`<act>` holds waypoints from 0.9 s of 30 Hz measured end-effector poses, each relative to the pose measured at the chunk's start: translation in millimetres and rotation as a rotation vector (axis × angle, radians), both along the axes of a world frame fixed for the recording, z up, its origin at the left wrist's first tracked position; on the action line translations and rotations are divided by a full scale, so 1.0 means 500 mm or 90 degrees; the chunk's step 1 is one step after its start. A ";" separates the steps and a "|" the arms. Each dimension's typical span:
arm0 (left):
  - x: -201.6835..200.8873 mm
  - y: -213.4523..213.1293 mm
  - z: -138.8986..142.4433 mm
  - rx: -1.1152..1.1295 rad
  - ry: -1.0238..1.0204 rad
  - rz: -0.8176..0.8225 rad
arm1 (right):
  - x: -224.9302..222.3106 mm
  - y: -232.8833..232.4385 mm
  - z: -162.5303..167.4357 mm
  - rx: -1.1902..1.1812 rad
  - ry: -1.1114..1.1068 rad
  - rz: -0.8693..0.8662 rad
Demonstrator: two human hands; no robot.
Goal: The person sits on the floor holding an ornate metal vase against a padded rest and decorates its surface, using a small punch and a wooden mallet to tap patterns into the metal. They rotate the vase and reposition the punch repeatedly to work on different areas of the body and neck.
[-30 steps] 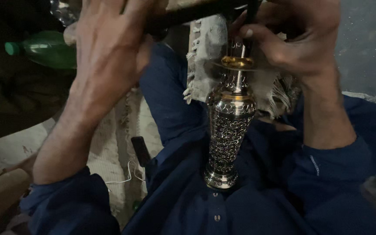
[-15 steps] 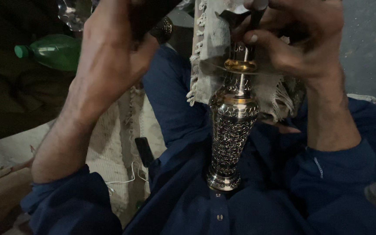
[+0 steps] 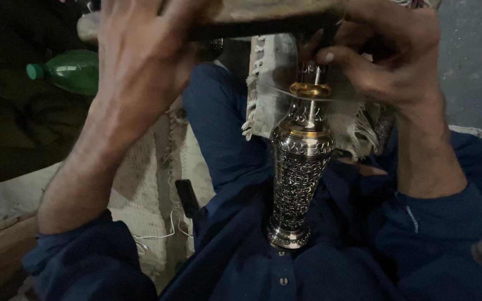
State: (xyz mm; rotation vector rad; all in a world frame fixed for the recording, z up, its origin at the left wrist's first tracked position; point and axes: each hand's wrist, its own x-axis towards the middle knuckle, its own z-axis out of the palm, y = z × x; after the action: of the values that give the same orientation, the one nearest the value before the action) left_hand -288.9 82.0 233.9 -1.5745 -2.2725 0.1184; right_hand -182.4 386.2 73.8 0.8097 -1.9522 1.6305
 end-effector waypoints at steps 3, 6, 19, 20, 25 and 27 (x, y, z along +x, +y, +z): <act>-0.003 -0.001 0.004 0.154 -0.532 0.136 | 0.003 -0.001 0.003 0.007 -0.002 0.004; -0.006 -0.001 0.004 -0.015 -0.016 0.006 | 0.007 -0.002 0.003 0.000 0.002 0.020; -0.009 -0.001 0.007 0.052 -0.192 0.119 | 0.008 -0.007 0.012 -0.055 -0.052 0.056; -0.009 0.000 0.006 0.101 -0.375 0.210 | 0.007 -0.008 0.014 -0.057 -0.051 0.052; -0.003 -0.004 0.002 0.044 -0.138 0.037 | 0.012 -0.024 0.023 -0.032 -0.041 -0.056; 0.000 -0.010 -0.003 0.112 -0.272 0.070 | 0.017 -0.033 0.026 -0.056 -0.060 -0.067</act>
State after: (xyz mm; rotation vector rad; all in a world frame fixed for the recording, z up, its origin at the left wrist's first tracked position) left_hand -288.9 77.2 232.6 -1.4937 -2.6018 -0.4175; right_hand -173.9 369.5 87.0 0.5963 -1.9373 1.7066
